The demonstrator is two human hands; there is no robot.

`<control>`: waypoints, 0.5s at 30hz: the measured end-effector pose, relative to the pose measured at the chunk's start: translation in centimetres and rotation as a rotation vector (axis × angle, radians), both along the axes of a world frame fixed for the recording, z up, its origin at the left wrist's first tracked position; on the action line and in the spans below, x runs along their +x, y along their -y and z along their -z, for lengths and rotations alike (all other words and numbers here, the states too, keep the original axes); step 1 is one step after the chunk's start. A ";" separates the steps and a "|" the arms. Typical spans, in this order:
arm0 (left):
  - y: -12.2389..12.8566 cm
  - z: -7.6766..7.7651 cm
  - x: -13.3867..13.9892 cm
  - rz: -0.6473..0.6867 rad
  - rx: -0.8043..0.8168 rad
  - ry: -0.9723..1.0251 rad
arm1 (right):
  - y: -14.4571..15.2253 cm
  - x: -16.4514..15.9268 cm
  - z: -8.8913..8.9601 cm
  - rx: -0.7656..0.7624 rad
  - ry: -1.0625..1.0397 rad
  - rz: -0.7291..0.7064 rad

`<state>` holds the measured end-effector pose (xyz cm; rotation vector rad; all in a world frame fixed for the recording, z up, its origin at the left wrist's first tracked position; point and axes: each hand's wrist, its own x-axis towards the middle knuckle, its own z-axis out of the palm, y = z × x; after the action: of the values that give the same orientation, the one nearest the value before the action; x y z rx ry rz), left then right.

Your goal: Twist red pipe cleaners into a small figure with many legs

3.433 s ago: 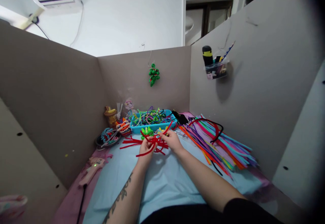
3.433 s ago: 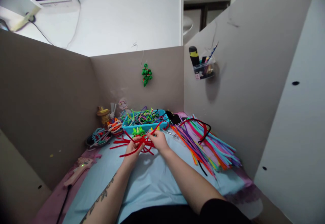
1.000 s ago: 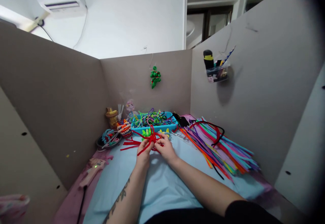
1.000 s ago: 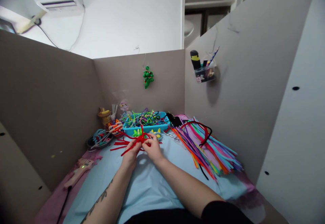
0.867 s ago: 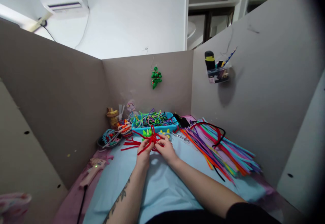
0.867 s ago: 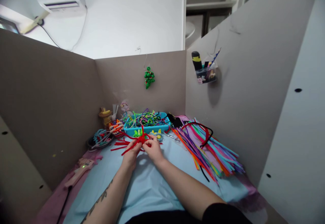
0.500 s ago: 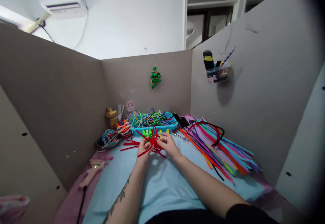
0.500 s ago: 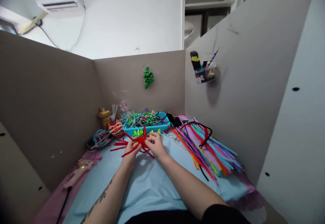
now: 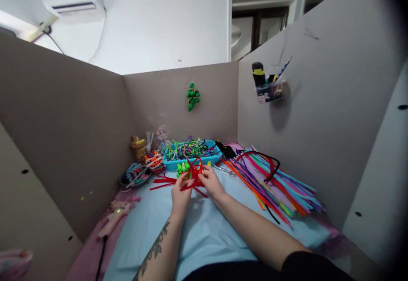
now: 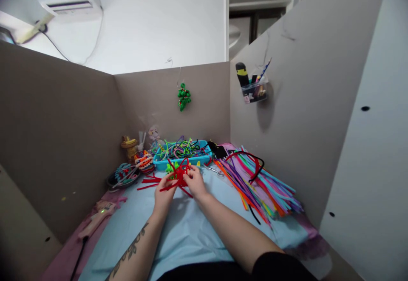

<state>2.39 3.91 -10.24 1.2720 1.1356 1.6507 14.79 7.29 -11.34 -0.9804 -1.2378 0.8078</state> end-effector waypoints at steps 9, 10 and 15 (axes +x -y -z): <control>-1.5 0.9 -0.9 0.086 0.050 0.173 | 1.0 -1.0 -0.2 -0.003 0.060 -0.045; -1.5 0.9 -0.9 0.096 0.035 0.197 | 0.9 -1.0 -0.2 0.004 0.045 -0.028; -1.3 0.4 -0.6 0.108 -0.019 0.233 | 0.5 -0.7 0.3 0.038 -0.027 -0.028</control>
<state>1.75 5.18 -10.67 1.0775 0.9235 1.6543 14.06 6.82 -11.62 -0.9212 -1.2417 0.8138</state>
